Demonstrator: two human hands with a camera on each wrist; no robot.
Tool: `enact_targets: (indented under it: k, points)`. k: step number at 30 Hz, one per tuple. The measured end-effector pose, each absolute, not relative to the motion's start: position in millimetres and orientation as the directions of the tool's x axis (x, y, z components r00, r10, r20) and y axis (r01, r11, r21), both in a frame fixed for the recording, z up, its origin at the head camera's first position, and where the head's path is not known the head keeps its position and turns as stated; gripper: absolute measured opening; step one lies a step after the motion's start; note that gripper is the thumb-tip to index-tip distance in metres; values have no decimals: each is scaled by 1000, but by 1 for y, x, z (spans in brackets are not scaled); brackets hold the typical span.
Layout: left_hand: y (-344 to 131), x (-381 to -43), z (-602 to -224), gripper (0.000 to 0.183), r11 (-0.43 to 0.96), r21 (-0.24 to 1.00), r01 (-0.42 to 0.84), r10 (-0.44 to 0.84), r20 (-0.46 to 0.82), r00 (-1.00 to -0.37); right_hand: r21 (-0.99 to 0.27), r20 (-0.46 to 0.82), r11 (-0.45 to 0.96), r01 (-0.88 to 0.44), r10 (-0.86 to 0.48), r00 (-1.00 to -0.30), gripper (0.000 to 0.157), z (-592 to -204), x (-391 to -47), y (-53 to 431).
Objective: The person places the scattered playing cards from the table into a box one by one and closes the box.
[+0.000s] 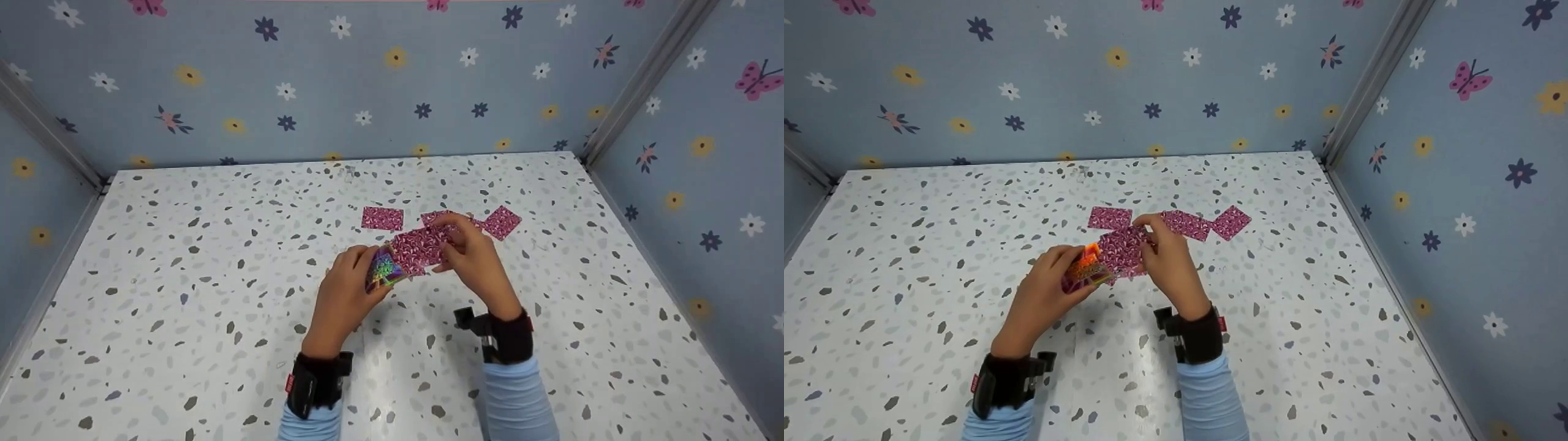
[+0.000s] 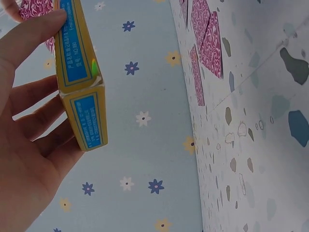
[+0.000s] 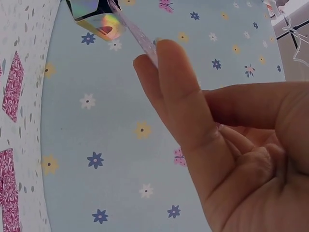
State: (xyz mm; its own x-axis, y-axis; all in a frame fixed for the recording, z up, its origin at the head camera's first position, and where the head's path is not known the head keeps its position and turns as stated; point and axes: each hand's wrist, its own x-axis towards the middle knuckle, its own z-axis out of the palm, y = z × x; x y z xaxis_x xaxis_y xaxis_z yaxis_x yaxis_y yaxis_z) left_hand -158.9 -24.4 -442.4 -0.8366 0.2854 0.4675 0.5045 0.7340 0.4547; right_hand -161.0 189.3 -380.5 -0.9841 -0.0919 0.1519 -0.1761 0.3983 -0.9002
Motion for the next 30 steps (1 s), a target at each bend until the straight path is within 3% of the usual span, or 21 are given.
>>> enact_targets:
  k: [15, 23, 30]
  points:
    - [-23, -158, -441, 61, 731, 458, 506, 290, 463, -838, -908, 98, 395, -144, -135, -986, 42, -384, -164, 183]
    - [-23, -158, -440, 61, 736, 456, 501, 290, 456, -841, -804, 188, 548, -231, -134, -973, 39, -388, -168, 183]
    - [-21, -158, -440, 62, 720, 463, 517, 304, 460, -834, -768, 195, 589, -252, -159, -968, 38, -392, -169, 175]
